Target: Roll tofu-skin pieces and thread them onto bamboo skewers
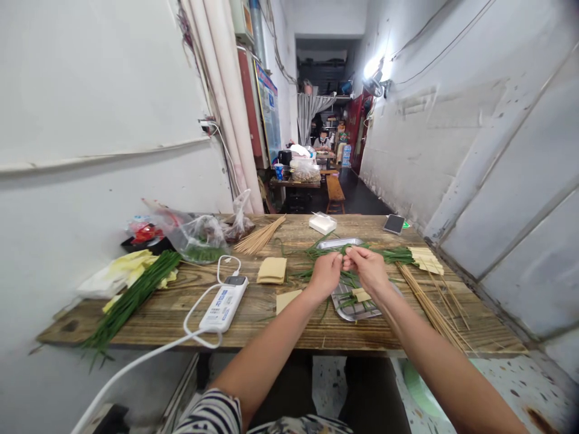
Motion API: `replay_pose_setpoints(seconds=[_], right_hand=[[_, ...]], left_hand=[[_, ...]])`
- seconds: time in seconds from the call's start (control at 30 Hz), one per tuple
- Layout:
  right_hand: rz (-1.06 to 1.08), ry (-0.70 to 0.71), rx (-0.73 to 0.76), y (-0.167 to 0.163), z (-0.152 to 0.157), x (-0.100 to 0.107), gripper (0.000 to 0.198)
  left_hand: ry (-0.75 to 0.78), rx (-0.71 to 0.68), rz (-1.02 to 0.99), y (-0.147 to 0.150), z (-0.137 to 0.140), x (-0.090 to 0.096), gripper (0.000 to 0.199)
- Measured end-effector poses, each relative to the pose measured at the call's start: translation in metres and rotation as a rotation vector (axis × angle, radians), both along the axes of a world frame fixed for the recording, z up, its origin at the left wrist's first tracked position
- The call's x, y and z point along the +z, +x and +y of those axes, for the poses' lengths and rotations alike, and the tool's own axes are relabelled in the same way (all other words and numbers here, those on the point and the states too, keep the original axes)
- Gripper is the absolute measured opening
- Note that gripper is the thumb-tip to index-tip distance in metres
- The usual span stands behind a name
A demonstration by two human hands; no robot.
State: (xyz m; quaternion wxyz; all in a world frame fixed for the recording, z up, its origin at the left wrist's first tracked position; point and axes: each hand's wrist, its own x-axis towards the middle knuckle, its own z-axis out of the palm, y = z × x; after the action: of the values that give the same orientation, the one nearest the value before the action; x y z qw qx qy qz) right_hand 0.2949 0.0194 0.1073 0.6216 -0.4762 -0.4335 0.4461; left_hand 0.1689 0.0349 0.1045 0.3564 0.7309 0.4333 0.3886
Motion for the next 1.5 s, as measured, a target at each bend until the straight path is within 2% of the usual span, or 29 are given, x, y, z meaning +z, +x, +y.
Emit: replay_pose_setpoints(seconds=[0.03,0.1,0.2,0.27,0.37,0.47,0.57,0.7,0.87,1.0,1.13,1.2,1.37,1.5], right_hand=[[-0.071,0.013,0.003,0.003,-0.001,0.001,0.037],[-0.362,0.097,-0.009,0.011,-0.005,0.007,0.035],[-1.057,0.370,-0.010,0.019,-0.015,0.024,0.028],[-1.485,0.518,0.080,0.016,-0.022,0.035,0.020],[-1.887,0.539,0.190,0.001,-0.029,0.041,0.017],[-2.028,0.479,0.259,-0.007,-0.031,0.040,0.019],[-1.991,0.437,0.258,-0.004,-0.029,0.036,0.018],[-1.807,0.331,0.151,0.003,-0.026,0.027,0.025],[-1.571,0.218,0.106,-0.002,-0.025,0.014,0.025],[-1.386,0.175,0.077,-0.011,-0.024,0.009,0.030],[-1.164,0.164,0.018,-0.024,-0.024,0.000,0.035],[-1.042,0.149,0.006,-0.033,-0.024,-0.008,0.036],[-0.817,0.136,-0.083,-0.062,-0.024,-0.035,0.036],[-0.886,0.206,-0.213,-0.084,-0.027,-0.050,0.033]], left_hand=[[0.023,-0.009,0.051,-0.003,0.002,0.000,0.030],[0.020,-0.063,0.110,-0.010,0.006,-0.001,0.031],[-0.084,-0.175,0.113,-0.020,0.010,-0.001,0.031],[-0.148,-0.229,0.102,-0.025,0.010,0.000,0.031],[-0.237,-0.327,0.087,-0.032,0.008,0.004,0.029],[-0.382,-0.473,0.015,-0.039,0.005,0.007,0.030],[-0.499,-0.532,-0.157,-0.046,0.003,0.005,0.036],[-0.514,-0.446,-0.300,-0.057,0.001,-0.002,0.047],[-0.367,-0.341,-0.239,-0.070,-0.006,-0.008,0.051],[-0.128,-0.259,-0.074,-0.073,-0.009,-0.014,0.046],[0.121,-0.093,0.030,-0.064,-0.008,-0.024,0.045],[0.191,-0.023,0.053,-0.058,-0.008,-0.028,0.043],[0.194,-0.022,0.006,-0.055,-0.009,-0.032,0.040],[0.136,-0.025,0.007,-0.062,-0.009,-0.034,0.037]])
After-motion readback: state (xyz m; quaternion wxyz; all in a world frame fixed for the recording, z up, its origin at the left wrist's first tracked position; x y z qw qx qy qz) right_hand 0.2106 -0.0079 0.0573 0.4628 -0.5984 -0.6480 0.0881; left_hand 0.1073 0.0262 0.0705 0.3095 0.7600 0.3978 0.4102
